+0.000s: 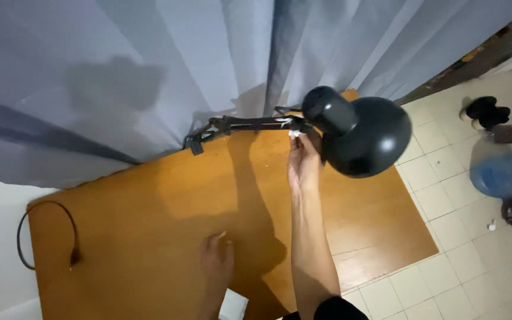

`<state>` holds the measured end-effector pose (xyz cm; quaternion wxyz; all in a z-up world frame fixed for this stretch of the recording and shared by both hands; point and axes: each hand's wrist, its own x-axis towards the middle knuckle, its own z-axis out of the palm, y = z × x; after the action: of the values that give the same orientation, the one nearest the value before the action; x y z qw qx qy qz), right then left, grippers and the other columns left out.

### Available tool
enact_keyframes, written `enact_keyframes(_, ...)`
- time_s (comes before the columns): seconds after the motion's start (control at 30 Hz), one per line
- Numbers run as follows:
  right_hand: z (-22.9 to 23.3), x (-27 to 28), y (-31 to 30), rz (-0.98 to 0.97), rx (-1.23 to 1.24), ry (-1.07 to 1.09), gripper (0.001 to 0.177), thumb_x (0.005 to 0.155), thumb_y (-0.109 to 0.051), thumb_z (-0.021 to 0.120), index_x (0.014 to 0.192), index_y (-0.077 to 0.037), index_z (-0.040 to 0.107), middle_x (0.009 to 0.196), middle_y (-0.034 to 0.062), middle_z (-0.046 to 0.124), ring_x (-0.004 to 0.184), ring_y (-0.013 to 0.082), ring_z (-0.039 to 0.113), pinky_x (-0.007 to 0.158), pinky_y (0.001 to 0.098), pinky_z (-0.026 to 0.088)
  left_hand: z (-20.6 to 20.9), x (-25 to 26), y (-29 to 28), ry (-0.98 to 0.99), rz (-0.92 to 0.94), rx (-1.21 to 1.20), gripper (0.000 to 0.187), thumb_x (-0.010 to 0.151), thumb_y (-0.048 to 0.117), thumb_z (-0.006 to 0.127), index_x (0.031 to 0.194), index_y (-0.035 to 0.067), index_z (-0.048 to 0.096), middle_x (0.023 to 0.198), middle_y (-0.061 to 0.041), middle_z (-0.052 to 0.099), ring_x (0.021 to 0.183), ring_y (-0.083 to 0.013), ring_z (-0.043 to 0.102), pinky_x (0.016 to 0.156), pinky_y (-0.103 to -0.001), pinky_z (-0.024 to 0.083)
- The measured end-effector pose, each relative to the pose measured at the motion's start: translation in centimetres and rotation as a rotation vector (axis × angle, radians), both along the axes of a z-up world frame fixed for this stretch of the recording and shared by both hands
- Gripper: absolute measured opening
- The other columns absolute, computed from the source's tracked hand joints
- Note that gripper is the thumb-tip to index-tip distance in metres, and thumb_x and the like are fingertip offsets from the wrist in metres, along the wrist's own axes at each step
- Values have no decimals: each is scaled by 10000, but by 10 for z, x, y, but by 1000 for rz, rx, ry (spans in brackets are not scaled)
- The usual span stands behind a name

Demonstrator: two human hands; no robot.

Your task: The person wipes a black desk lamp and the wooden desk surface with a white tissue. They then place a pink bottle, a green bottle, a blue toy, a ruler, a wristwatch, and a document on the desk.

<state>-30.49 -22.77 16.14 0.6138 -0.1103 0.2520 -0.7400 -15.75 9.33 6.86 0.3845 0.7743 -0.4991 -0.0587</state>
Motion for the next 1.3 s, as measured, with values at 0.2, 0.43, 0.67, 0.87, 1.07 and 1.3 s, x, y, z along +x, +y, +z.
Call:
enact_keyframes(0.2,-1,-22,13,202,47,-201,353,909,162,634,1211,-11,691,1256,133,718,1089,211,695,922,296,604,178,-91,-108,417,-229,-48,405,968,403,646,1190,71,717,1169,-111,684,1154,-268,611,1021,-403,465)
enact_keyframes(0.43,72,-51,62,343,211,-301,207,930,176,598,1113,78,602,1083,142,634,961,251,658,911,330,625,244,-180,-190,275,-436,-461,820,805,395,870,1414,-42,538,1313,-242,590,1273,-437,569,1121,-551,455)
enact_keyframes(0.67,68,-78,72,435,128,-153,198,914,131,609,1108,93,616,1085,162,631,983,260,644,910,339,599,232,-209,-212,54,-143,-374,746,836,375,810,1494,159,531,1373,-240,562,1190,-437,641,974,-513,548)
enact_keyframes(0.87,62,-82,79,496,43,-44,205,900,92,619,1104,106,629,1086,178,628,1002,268,633,909,346,577,244,-200,-204,-111,-162,-319,789,803,422,820,1523,295,525,1498,-224,508,1327,-428,602,1043,-515,547)
enact_keyframes(1.07,57,-83,95,502,-49,65,224,887,53,628,1101,118,642,1088,195,625,1021,275,621,908,353,554,242,-204,-195,-128,-177,-333,768,845,368,800,1547,351,488,1475,-205,510,1309,-392,620,1051,-480,535)
enact_keyframes(1.3,69,-76,156,467,-136,208,258,871,8,639,1096,133,656,1090,215,622,1043,284,607,907,362,528,251,-145,-97,67,-307,-457,802,784,112,812,1521,290,552,1464,-191,506,1274,-386,613,1043,-448,548)
